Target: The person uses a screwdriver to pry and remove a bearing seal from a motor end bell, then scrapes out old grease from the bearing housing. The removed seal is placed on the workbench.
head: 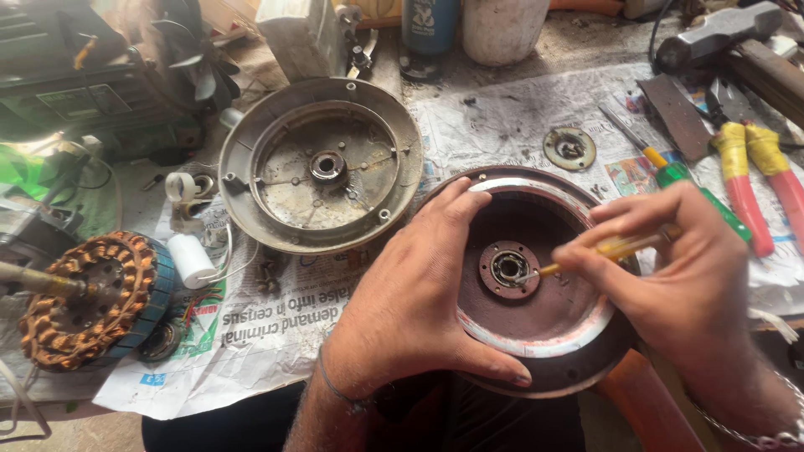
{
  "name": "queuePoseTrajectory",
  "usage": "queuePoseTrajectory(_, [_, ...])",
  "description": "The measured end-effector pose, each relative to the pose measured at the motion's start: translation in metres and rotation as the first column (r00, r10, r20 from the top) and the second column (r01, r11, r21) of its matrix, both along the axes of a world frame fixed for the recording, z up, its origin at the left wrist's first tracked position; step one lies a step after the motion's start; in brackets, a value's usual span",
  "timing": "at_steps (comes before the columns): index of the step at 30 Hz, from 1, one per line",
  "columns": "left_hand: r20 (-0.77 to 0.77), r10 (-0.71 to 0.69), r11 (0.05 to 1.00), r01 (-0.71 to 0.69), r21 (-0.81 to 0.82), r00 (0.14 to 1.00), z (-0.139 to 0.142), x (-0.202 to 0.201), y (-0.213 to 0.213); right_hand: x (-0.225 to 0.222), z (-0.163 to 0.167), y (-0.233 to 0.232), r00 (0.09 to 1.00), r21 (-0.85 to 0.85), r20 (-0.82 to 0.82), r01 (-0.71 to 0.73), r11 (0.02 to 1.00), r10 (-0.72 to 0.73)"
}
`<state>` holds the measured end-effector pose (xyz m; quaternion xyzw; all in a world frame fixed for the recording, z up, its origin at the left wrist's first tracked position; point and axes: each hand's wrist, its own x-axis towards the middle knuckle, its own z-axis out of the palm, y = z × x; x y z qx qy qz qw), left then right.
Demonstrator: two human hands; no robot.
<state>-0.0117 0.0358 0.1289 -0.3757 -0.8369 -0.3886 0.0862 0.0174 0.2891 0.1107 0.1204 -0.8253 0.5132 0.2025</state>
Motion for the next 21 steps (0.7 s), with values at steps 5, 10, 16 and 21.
queuePoseTrajectory(5, [-0.032, -0.006, 1.0, 0.007, 0.015, 0.999, 0.0, 0.001, 0.0, 0.004, 0.006, 0.026, 0.99, 0.159, 0.055, -0.14, 0.977, 0.133])
queuePoseTrajectory(10, [0.013, -0.005, 1.0, 0.005, 0.021, 1.0, 0.002, 0.002, 0.001, 0.0, 0.019, 0.033, 0.987, 0.516, 0.044, -0.153, 0.843, 0.153])
queuePoseTrajectory(16, [0.006, 0.004, 1.0, -0.004, 0.0, 1.0, 0.004, 0.002, 0.003, -0.012, 0.03, 0.029, 0.949, 0.622, 0.084, -0.287, 0.728, 0.303])
queuePoseTrajectory(21, [-0.036, 0.02, 1.0, -0.02, -0.02, 0.999, 0.002, 0.003, 0.003, -0.001, 0.018, 0.03, 0.966, 0.531, -0.01, -0.214, 0.82, 0.259])
